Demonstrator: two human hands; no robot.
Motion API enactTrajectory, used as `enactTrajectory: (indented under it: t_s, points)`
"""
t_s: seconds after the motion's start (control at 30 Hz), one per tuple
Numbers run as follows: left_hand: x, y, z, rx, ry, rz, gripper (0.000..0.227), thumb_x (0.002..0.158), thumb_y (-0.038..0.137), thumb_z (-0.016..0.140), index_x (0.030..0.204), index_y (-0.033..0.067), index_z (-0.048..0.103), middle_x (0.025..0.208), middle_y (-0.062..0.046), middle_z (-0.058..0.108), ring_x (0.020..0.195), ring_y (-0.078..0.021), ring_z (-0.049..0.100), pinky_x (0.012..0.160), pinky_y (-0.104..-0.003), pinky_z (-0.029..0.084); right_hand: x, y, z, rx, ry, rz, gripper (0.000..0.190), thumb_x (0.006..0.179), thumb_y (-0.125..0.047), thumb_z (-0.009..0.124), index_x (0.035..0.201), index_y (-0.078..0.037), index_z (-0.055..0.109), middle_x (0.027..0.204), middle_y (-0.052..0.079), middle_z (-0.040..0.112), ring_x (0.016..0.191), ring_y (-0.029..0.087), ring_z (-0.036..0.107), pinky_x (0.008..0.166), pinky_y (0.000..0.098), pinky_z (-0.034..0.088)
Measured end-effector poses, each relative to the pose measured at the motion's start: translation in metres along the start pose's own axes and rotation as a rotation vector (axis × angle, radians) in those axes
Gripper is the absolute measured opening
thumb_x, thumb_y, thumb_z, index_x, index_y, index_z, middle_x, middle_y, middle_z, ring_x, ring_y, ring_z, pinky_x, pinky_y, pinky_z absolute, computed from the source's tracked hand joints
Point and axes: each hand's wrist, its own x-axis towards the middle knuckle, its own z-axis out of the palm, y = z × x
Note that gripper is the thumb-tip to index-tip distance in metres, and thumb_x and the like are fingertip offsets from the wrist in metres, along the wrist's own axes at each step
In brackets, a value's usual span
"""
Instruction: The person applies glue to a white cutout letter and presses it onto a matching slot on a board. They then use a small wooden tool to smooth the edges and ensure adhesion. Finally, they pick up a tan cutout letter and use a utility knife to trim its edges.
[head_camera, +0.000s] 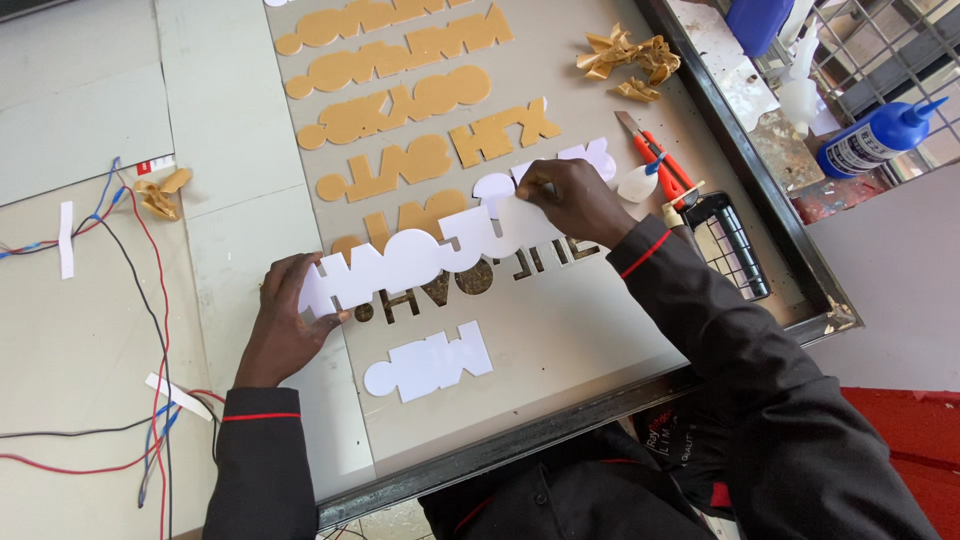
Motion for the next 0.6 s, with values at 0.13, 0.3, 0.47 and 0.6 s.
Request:
enactTrajectory:
  t_s: [0.13, 0.3, 0.47, 0.6]
  points:
    - [0.001, 0.004, 0.002, -0.005, -0.032, -0.027, 0.093, 0.094, 0.036, 0.090, 0.171, 0.0086, 0.047, 0.157, -0.019, 0.051, 0.160, -0.0450, 0.048, 0.138, -0.067, 0.031, 0.004, 0.053, 0.010, 0.016, 0.108, 0.080, 0.011, 0.119, -0.018, 0.072, 0.113, -0.012, 0.079, 0.085, 0.009, 0.079, 0.078, 0.035, 0.078, 0.084, 0.0465, 0.060]
    - [-0.001, -0.001, 0.001, -0.012, -0.010, -0.030, 0.094, 0.094, 0.035, 0.090, 0.171, 0.0051, 0.046, 0.158, -0.021, 0.050, 0.159, -0.0483, 0.047, 0.138, -0.070, 0.029, 0.000, 0.016, -0.018, -0.255, 0.165, -0.048, 0.029, 0.113, 0.001, 0.064, 0.139, -0.011, 0.069, 0.117, 0.015, 0.076, 0.110, 0.045, 0.077, 0.089, 0.0590, 0.061]
    - [0.002, -0.012, 0.008, -0.050, 0.034, 0.039, 0.098, 0.090, 0.039, 0.093, 0.170, 0.0062, 0.049, 0.157, -0.018, 0.050, 0.158, -0.0485, 0.048, 0.137, -0.067, 0.033, -0.028, -0.025, -0.032, -0.407, -0.109, -0.295, 0.070, 0.107, -0.043, 0.075, 0.160, 0.001, 0.060, 0.155, 0.026, 0.063, 0.147, 0.052, 0.056, 0.113, 0.0573, 0.053]
    - [-0.002, 0.002, 0.009, -0.065, 0.054, 0.112, 0.097, 0.087, 0.033, 0.096, 0.168, 0.0050, 0.051, 0.157, -0.018, 0.051, 0.156, -0.0495, 0.050, 0.136, -0.063, 0.035, -0.046, -0.021, -0.035, -0.594, -0.162, -0.341, 0.074, 0.102, -0.043, 0.081, 0.157, 0.004, 0.065, 0.149, 0.023, 0.067, 0.143, 0.047, 0.061, 0.107, 0.0520, 0.056]
